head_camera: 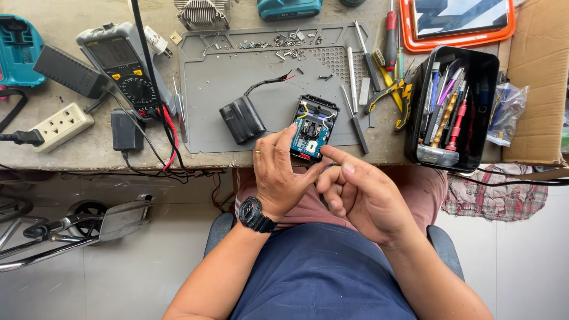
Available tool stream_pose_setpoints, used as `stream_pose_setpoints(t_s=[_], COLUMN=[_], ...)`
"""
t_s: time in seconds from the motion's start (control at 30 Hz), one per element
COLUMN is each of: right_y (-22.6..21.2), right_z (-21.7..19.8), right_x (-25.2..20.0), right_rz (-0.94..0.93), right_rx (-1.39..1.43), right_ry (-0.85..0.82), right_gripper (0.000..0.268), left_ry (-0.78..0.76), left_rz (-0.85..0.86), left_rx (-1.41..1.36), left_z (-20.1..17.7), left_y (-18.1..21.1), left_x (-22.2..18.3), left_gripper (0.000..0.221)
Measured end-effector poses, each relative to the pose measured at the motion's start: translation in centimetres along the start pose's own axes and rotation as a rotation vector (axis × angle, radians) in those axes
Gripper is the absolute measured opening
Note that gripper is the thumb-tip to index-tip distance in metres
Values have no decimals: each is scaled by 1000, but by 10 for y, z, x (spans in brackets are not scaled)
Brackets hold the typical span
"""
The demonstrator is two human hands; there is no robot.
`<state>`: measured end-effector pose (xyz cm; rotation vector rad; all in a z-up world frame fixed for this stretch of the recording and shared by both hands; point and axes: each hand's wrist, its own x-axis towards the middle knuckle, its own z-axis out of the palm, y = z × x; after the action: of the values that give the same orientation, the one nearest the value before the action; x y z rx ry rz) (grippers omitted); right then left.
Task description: Disassembling and inspecting a rechargeable battery pack using a screwdriver at a repair bench
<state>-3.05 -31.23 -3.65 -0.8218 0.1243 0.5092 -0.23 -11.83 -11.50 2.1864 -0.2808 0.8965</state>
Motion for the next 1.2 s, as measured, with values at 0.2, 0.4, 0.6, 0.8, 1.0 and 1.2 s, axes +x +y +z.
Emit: stream_pose_setpoints(t_s=[0.2,0.4,0.6,0.8,1.0,1.2], right_y=[-1,-2,2,8,13,20], right_z=[-6,-11,-15,-16,-17,-5], right_x=[0,2,5,5,3,0], right_rz=[68,119,145,115,29,-133], right_rx=[133,297,430,396,207,-79], right_ry=[56,30,19,11,-19,54], right_gripper=[68,69,64,63,69,66], left_ry=[-15,-25,-39,-49,-64,-175], left_rz=[4,7,-1,-6,-56,-80], left_rx=[15,19,39,52,25,30], left_z=[0,-2,-2,-3,-3,-19], left_y=[-2,-4,-3,-2,0,17], left_x=[-1,0,0,-1,0,18], left_gripper=[89,90,93,94,90,80])
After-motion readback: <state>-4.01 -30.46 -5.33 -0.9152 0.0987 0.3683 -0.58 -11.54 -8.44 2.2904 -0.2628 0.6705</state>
